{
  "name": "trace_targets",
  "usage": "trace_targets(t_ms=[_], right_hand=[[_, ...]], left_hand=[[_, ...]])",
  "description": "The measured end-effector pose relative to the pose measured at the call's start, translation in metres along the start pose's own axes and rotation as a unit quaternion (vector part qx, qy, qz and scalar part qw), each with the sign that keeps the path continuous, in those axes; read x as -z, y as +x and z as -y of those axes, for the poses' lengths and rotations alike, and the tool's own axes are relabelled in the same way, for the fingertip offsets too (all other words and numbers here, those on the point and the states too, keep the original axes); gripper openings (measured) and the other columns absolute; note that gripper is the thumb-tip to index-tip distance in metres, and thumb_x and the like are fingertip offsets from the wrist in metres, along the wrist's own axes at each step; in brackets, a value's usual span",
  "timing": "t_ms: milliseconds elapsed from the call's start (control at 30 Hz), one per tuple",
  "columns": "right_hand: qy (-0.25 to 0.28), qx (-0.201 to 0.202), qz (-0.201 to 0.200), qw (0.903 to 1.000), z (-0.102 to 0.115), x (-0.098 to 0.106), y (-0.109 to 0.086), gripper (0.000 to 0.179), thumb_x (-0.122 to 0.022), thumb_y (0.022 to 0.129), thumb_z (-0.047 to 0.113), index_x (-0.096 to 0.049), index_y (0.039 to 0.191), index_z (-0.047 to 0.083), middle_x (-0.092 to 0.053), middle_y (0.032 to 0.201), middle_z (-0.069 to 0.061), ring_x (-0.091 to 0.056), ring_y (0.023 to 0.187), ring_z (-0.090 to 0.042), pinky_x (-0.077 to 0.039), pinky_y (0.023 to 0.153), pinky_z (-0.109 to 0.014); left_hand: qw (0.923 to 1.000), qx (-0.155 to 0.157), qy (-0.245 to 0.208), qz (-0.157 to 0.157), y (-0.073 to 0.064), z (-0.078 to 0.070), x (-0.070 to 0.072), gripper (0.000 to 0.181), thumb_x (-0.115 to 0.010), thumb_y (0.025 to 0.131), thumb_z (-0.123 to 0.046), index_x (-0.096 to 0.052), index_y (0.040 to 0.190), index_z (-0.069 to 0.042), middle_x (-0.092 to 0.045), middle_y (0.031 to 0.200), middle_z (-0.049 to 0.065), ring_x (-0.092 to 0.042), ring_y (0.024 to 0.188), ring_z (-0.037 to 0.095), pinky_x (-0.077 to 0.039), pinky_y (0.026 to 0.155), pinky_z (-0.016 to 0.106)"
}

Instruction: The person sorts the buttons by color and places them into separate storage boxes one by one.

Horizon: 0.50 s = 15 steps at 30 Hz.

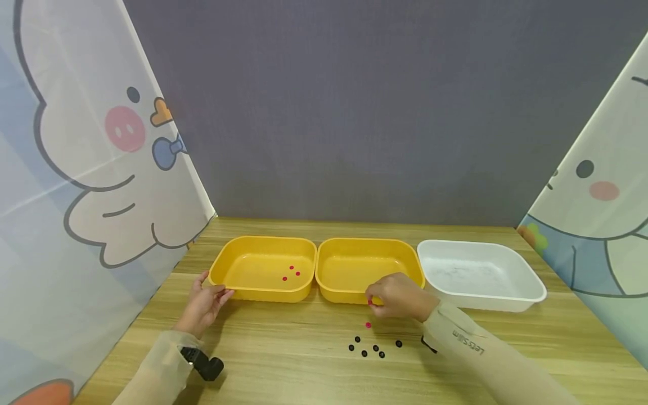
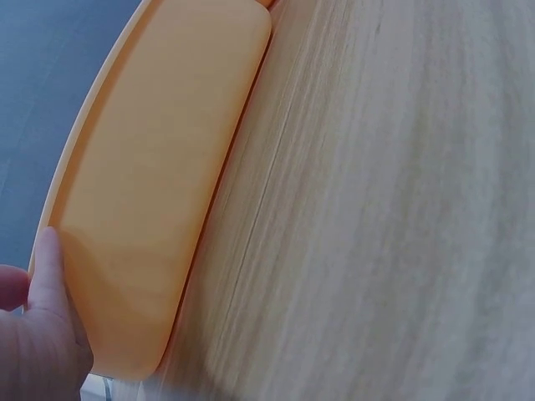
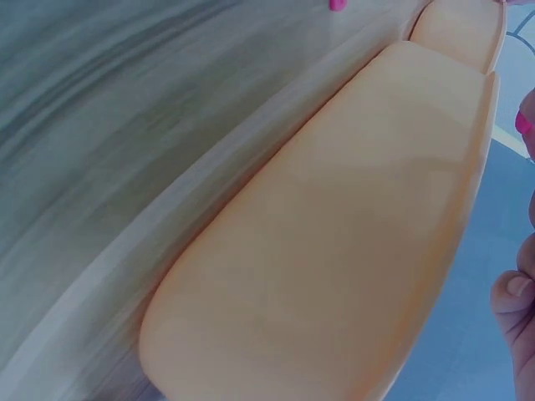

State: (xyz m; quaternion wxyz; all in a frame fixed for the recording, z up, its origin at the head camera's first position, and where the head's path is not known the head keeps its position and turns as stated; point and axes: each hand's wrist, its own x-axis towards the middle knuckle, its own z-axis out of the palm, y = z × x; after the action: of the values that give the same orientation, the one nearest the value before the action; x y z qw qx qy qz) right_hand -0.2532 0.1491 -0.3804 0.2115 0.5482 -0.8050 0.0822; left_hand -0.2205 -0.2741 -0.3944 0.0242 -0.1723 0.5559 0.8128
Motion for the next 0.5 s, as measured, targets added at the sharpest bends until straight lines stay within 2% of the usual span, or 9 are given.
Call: trace_targets(t_ms=[267,500], right_hand=[[-0.015,0.012,-0.026,0.9995,0.002,0.001,0.007,0.010,-0.073,0.068,0.012,-0.064,0.072,0.017,-0.061,0.063,0.009,-0.048,0.051,0.000,-0.041,0.046,-0.011],[-0.020,0.009,-0.021,0.9995,0.004,-0.001,0.014,0.010,-0.073,0.069,0.013,-0.065,0.073,0.017,-0.062,0.064,0.009,-0.050,0.052,0.000,-0.043,0.047,-0.013]], left_hand=[[1.0000,-0.001,-0.006,0.001,0.001,0.003,0.001,0.079,-0.033,0.097,0.008,0.019,0.149,-0.019,-0.025,0.134,0.017,-0.060,0.075,0.006,-0.053,0.082,0.016],[0.9999,-0.005,-0.009,0.003,0.001,0.002,0.001,0.078,-0.033,0.098,0.008,0.019,0.149,-0.020,-0.024,0.135,0.016,-0.060,0.078,0.006,-0.052,0.084,0.015]])
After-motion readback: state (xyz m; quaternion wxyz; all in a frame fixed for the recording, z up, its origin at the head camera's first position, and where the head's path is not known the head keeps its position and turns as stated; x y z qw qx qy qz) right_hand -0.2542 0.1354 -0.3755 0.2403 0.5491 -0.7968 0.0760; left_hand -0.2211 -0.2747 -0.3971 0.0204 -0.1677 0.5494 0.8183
